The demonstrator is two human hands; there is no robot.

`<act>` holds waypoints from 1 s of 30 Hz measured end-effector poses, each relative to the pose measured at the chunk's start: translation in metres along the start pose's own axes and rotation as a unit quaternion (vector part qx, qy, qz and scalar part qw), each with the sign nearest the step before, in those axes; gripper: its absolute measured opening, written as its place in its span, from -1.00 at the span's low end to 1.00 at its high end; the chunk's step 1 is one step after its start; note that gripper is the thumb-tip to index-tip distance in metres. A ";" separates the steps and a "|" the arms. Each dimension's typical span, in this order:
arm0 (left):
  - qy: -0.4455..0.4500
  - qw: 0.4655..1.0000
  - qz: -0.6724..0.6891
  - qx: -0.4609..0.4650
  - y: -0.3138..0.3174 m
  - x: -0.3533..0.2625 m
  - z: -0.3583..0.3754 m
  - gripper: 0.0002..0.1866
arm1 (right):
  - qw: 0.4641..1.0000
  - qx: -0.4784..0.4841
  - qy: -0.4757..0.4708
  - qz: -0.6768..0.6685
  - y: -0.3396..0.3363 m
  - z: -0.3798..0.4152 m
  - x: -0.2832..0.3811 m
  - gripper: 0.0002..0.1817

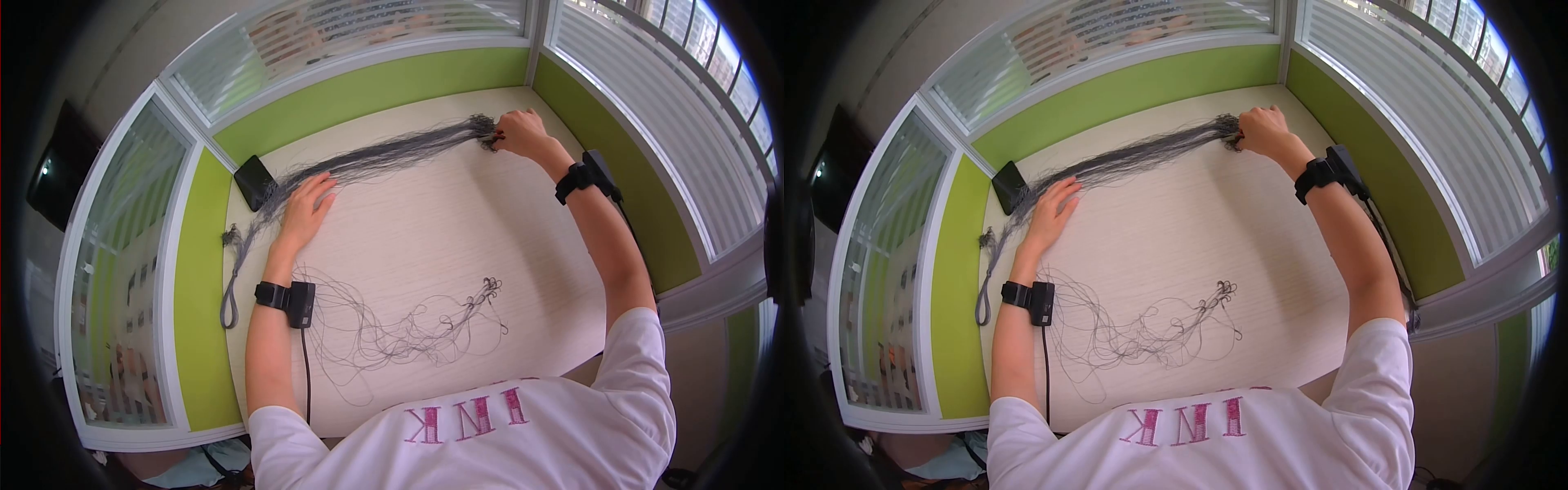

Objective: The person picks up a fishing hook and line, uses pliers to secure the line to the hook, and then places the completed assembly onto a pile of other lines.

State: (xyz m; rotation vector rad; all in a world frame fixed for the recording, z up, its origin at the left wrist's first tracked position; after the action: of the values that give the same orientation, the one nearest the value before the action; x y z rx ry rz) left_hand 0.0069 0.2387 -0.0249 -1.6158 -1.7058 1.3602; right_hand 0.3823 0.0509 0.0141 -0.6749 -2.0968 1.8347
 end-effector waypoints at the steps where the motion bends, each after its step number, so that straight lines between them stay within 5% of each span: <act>1: 0.000 1.000 -0.002 0.002 0.001 0.002 0.000 -0.66 | 1.000 -0.004 -0.003 -0.014 0.000 -0.001 0.000 -0.76; 12: 0.003 1.000 0.017 -0.013 0.001 0.001 -0.001 -0.62 | 1.000 -0.017 -0.026 0.000 -0.005 -0.008 0.004 -0.75; 21: 0.087 0.979 -0.034 -0.184 -0.024 -0.015 -0.006 -0.80 | 0.998 -0.039 -0.055 -0.005 -0.014 0.017 0.006 -0.79; 24: 0.103 0.972 -0.028 -0.208 -0.029 -0.020 -0.005 -0.85 | 0.988 -0.102 -0.086 -0.074 -0.039 0.058 0.020 -0.78; 26: 0.107 0.966 -0.041 -0.233 -0.034 -0.024 -0.004 -0.87 | 0.961 -0.025 -0.120 -0.247 -0.055 0.099 0.040 -0.78; 30: 0.100 0.963 -0.005 -0.248 -0.047 -0.038 -0.008 -0.86 | 0.915 0.056 -0.217 -0.335 -0.058 0.166 0.067 -0.77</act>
State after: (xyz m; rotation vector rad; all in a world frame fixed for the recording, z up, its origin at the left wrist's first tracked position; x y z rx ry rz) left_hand -0.0017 0.2132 0.0301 -1.9228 -2.0260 0.7583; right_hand 0.2334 -0.0617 0.0380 0.4905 -2.0639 1.7543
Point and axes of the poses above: each hand's wrist, its own z-axis away from the middle knuckle, its own y-axis out of the palm, x = y × z, the point moved 5 cm from there along -z, towards the middle knuckle, and after that the axes turned 6 degrees about y, right-handed, at the moved point
